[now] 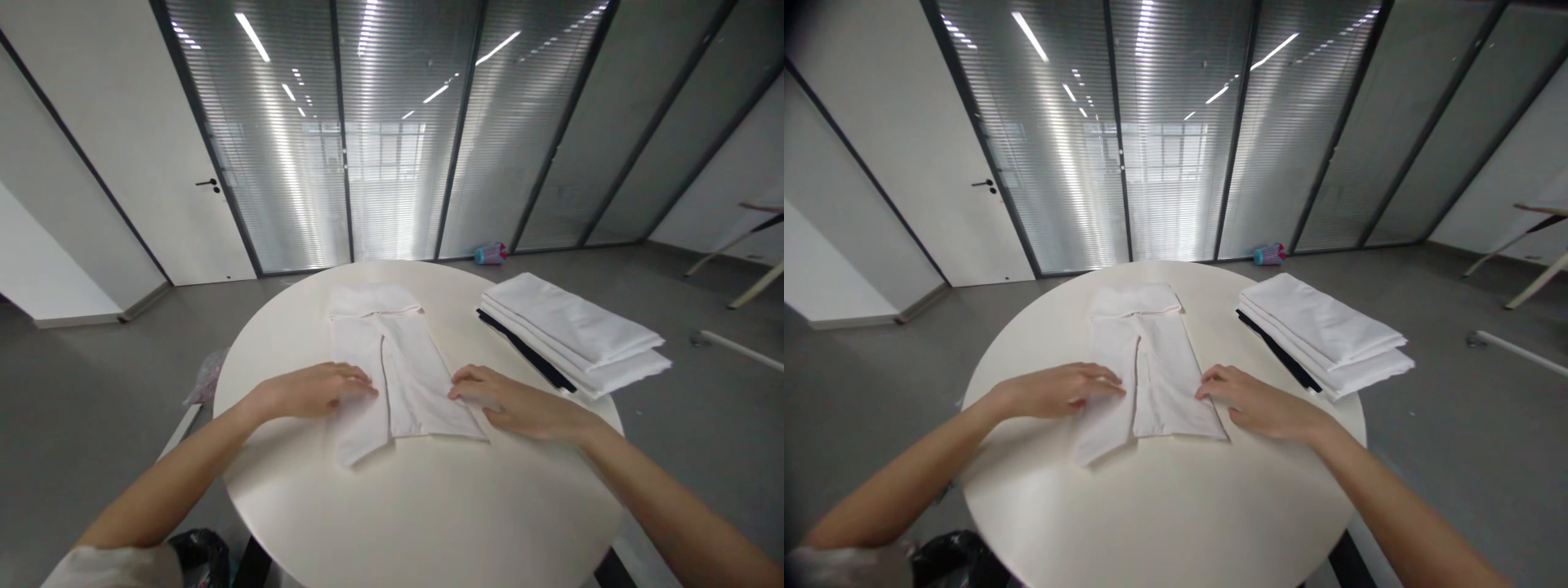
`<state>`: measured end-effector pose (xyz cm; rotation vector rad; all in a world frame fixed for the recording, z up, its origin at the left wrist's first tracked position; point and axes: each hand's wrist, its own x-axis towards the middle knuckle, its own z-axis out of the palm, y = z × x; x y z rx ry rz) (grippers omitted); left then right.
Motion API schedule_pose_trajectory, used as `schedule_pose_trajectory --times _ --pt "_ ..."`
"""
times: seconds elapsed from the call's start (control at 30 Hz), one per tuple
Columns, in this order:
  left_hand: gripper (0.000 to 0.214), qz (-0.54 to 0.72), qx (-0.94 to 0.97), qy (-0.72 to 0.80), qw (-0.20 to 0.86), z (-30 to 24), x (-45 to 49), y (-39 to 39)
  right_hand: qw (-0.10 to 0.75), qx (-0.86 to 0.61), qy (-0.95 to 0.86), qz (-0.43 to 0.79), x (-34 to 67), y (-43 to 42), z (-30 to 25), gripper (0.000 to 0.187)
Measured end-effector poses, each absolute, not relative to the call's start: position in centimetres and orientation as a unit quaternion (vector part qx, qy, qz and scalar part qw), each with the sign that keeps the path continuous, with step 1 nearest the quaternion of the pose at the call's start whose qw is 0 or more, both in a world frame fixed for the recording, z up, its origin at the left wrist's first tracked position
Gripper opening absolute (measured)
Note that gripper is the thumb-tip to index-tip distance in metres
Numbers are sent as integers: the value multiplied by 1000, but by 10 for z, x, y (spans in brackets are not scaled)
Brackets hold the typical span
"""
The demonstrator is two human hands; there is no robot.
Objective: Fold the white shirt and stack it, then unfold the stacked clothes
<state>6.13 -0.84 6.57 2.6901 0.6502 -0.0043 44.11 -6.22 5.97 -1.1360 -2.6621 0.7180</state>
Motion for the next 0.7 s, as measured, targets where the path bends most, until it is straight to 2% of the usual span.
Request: schedule_pose_trajectory --times 0.1,0.2,0.3,0.4,0.5,0.6,0.7 --pt "78 -26 948 228 221 61 47 -26 109 -390 -896 184 443 -73 48 38" --pt "82 4 949 235 211 52 37 -32 125 -390 -901 142 439 -77 40 37" --pt "69 43 955 236 177 45 30 -38 137 -379 -904 146 433 -81 41 38" --pt "52 64 956 217 186 42 21 -52 150 -361 -897 206 427 -90 50 32" --pt "41 119 921 281 244 41 12 -66 155 -367 -868 295 420 -99 59 34" --pt "59 227 821 406 331 39 12 -63 202 -421 -804 369 411 -94 62 45" --pt "64 283 686 467 481 33 23 -38 282 -485 -698 445 398 -68 57 51"
